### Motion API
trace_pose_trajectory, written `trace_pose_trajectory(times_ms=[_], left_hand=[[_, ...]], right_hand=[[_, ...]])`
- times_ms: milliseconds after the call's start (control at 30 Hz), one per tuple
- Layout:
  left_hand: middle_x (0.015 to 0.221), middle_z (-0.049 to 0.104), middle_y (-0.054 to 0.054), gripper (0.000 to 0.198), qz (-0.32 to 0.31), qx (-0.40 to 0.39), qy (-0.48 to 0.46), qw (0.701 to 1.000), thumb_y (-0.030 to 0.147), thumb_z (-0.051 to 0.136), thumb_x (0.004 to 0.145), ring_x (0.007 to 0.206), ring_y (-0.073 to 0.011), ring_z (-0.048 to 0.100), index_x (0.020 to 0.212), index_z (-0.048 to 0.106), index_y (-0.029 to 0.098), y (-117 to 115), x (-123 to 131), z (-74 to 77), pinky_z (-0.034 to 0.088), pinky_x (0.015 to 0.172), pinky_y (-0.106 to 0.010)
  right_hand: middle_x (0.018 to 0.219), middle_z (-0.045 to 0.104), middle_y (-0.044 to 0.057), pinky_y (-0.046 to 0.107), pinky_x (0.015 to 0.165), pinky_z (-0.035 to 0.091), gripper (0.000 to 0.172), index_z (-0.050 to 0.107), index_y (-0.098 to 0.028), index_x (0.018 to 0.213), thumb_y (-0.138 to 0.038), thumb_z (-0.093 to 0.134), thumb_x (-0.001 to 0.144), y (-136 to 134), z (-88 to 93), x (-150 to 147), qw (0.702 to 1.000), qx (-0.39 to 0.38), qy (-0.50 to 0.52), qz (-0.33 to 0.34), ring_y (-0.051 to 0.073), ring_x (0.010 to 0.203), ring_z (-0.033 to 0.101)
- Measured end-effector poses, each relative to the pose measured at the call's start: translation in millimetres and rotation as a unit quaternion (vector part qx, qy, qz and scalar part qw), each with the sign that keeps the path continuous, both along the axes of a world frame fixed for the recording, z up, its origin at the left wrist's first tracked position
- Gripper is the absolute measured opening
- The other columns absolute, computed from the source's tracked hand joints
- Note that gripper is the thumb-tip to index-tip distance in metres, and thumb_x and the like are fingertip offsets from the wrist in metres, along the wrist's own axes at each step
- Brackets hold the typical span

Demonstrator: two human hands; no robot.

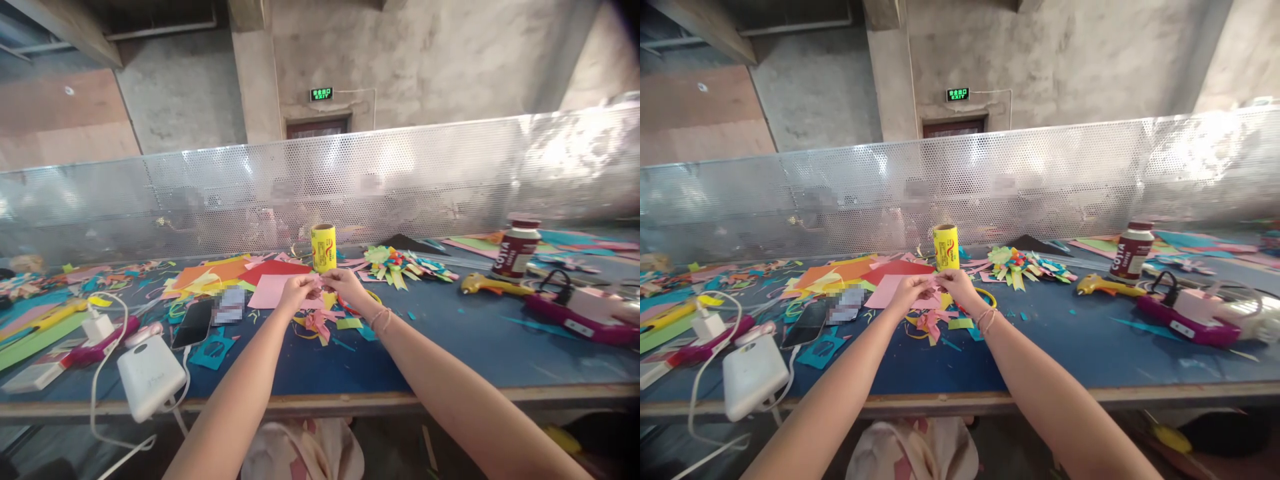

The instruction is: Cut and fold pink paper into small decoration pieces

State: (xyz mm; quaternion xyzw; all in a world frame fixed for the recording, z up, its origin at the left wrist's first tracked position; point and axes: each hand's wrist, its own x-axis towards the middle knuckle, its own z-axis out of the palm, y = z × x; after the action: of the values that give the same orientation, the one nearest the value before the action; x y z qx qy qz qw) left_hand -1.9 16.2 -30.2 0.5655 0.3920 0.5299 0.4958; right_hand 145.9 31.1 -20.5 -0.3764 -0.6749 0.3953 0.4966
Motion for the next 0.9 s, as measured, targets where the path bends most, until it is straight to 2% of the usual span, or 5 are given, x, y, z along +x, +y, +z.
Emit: trace_pose_trajectory(times_ms=[233,500,700,833,900], left_hand=[[0.052,0.058,-0.001,0.024,0.057,0.102,0.087,0.989,0.036,0.068,0.063,0.047,-0.0091,0.049,0.068,0.066,0.013,-0.2,-2.4,-0.9,0.04,0.05,-0.022],[0.059,0.062,-0.001,0.026,0.076,0.023,-0.01,0.997,0.028,0.072,0.056,0.053,-0.01,0.055,0.077,0.065,0.014,4.3,-4.1,-2.9,0.042,0.052,-0.021],[0.061,0.062,-0.001,0.012,0.101,0.015,0.038,0.994,0.022,0.065,0.062,0.051,-0.0099,0.054,0.072,0.063,0.015,0.7,-0.6,2.1,0.04,0.05,-0.021],[0.059,0.06,0.0,0.011,0.154,0.042,0.039,0.986,0.021,0.065,0.061,0.051,-0.0095,0.052,0.068,0.061,0.015,3.8,-6.1,-0.6,0.038,0.049,-0.021],[0.056,0.058,0.001,0.01,0.167,0.037,0.007,0.985,0.019,0.065,0.061,0.05,-0.0085,0.051,0.067,0.059,0.014,7.3,-9.4,-3.3,0.039,0.049,-0.02]], right_hand=[[0.054,0.058,-0.001,0.022,0.053,0.045,0.017,0.062,-0.015,0.061,-0.031,0.066,0.061,1.3,-2.0,-2.0,0.999,-0.031,0.018,0.014,0.009,0.051,0.053],[0.057,0.059,0.0,0.022,0.054,0.045,0.018,0.062,-0.015,0.064,-0.034,0.062,0.066,1.5,-3.6,-4.3,1.0,-0.015,0.02,0.002,0.009,0.053,0.053],[0.058,0.06,0.0,0.023,0.053,0.043,0.017,0.065,-0.015,0.07,-0.03,0.057,0.068,4.0,-4.3,-3.4,0.998,0.036,-0.047,-0.001,0.01,0.052,0.052],[0.071,0.065,0.006,0.027,0.06,0.044,0.018,0.065,-0.015,0.077,-0.028,0.053,0.071,12.6,-2.1,10.1,0.98,0.074,-0.152,-0.107,0.016,0.065,0.059],[0.084,0.066,0.013,0.031,0.068,0.044,0.017,0.064,-0.013,0.076,-0.024,0.059,0.065,15.9,-2.0,22.4,0.934,0.091,-0.283,-0.198,0.024,0.082,0.06]])
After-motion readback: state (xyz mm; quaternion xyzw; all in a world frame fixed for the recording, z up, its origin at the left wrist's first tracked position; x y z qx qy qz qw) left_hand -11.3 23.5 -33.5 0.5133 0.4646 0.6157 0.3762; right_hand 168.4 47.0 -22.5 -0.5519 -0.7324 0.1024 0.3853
